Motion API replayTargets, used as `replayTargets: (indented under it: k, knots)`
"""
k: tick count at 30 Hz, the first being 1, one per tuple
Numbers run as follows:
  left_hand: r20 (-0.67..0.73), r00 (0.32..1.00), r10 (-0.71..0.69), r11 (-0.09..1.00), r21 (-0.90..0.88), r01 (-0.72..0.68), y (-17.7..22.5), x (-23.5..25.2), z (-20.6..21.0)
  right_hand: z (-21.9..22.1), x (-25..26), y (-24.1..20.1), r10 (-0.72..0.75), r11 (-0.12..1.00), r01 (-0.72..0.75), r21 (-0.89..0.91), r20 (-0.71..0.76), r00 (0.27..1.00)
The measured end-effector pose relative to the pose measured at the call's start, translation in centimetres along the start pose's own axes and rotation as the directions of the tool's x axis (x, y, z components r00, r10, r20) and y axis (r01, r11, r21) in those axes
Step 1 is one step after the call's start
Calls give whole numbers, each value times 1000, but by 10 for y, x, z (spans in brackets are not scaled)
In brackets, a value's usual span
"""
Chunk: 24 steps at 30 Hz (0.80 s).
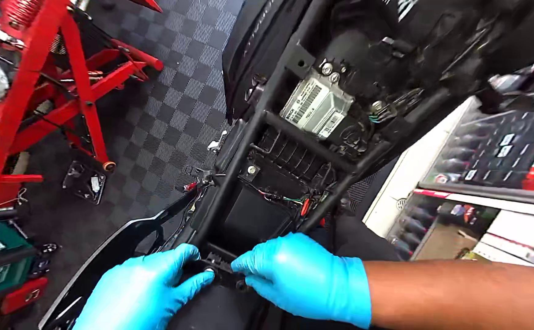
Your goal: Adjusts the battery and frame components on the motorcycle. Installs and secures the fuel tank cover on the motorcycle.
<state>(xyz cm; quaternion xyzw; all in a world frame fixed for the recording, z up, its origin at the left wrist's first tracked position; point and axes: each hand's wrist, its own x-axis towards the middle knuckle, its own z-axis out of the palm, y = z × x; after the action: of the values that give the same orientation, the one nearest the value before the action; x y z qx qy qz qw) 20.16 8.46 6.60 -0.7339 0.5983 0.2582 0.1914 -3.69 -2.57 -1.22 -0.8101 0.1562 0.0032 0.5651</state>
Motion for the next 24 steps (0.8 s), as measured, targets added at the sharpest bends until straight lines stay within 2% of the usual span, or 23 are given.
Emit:
replayTargets:
  k: [1, 2, 4, 7, 9, 12, 15, 19, 24]
  knots:
    - [54, 998, -19, 999, -25, 20, 1, 1, -4, 1, 5, 6, -126, 980, 102, -169, -138, 982]
    - [100, 995, -29, 999, -42, 33, 3, 2, -8, -2, 12, 11, -234, 936, 165, -310, -199, 952]
    - [154, 987, -39, 997, -62, 49, 5, 3, -12, -13, 29, 19, -376, 846, 278, -455, -139, 916]
    - [174, 984, -38, 997, -55, 48, 5, 3, -15, -12, 53, 28, -541, 732, 469, -494, -3, 841]
    - [173, 984, -36, 998, -44, 44, 5, 2, -16, -7, 66, 30, -614, 672, 535, -512, 18, 789]
    - [164, 985, -52, 998, -29, 57, 4, 1, -16, -5, 79, 27, -646, 638, 548, -541, 11, 763]
    - [166, 984, -63, 997, -28, 69, 5, 0, -16, -6, 88, 22, -649, 674, 565, -477, -17, 760]
    - [186, 980, -76, 995, -43, 85, 8, 2, -18, -14, 100, 19, -630, 695, 598, -400, 64, 774]
    - [214, 972, -93, 993, -46, 105, 9, 4, -21, -12, 100, 14, -594, 693, 569, -443, 96, 799]
